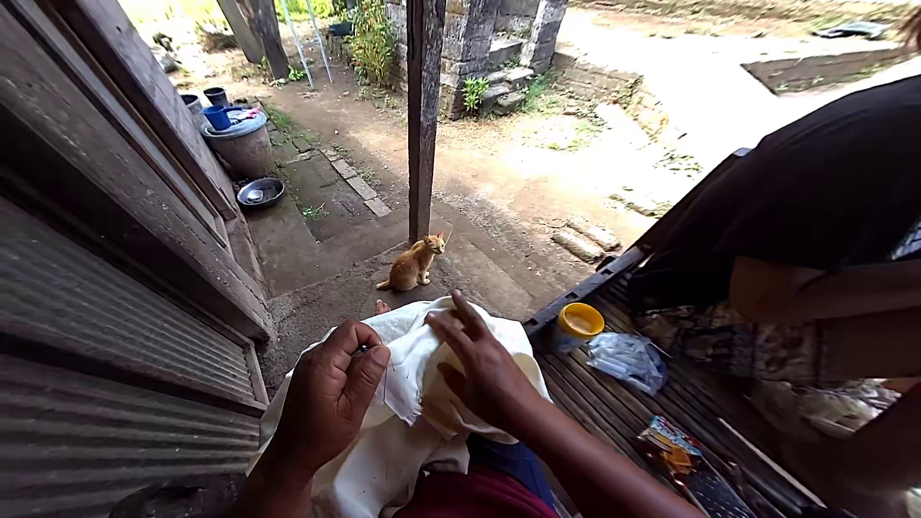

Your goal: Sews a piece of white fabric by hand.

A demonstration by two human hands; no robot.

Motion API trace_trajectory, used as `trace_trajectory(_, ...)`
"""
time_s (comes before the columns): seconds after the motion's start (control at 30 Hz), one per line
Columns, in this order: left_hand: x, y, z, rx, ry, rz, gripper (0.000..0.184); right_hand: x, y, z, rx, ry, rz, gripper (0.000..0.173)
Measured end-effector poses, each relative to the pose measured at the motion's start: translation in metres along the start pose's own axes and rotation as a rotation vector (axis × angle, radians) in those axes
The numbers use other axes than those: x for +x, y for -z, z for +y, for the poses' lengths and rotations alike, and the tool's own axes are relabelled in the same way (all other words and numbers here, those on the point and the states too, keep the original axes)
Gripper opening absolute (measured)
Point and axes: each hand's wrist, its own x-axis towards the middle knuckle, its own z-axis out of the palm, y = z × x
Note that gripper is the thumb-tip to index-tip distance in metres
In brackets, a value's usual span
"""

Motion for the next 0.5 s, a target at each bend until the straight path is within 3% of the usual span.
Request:
trace_trajectory(0.07,0.002,-0.003,-0.005,0.049,0.039,0.041,0.022,0.006,0.005,0.010,0.005,-0.011,0.163,0.055)
trace_trajectory(0.13,0.003,-0.005,-0.011,0.102,0.061,0.087,0.022,0.003,0.011,0.010,0.041,0.096,0.383,0.034)
trace_trajectory(0.17,0.003,-0.006,-0.014,0.110,0.071,0.109,0.022,-0.002,0.013,0.005,0.079,0.141,0.412,0.022)
trace_trajectory(0.23,0.003,-0.008,-0.016,0.094,0.085,0.136,0.020,-0.018,0.007,-0.009,0.212,0.143,0.232,0.018)
trace_trajectory(0.3,0.004,-0.012,-0.015,0.071,0.078,0.143,0.020,-0.031,0.000,-0.021,0.458,0.075,-0.197,0.043)
trace_trajectory(0.37,0.006,-0.017,-0.014,0.053,0.048,0.130,0.022,-0.033,0.004,-0.027,0.816,0.020,-0.558,0.046)
trace_trajectory(0.43,0.007,-0.015,-0.015,0.026,0.001,0.096,0.025,-0.033,0.026,-0.027,1.067,0.081,-0.649,0.032)
trace_trajectory(0.5,0.003,-0.010,-0.018,-0.004,-0.050,0.038,0.028,-0.033,0.055,-0.021,1.089,0.186,-0.525,0.031)
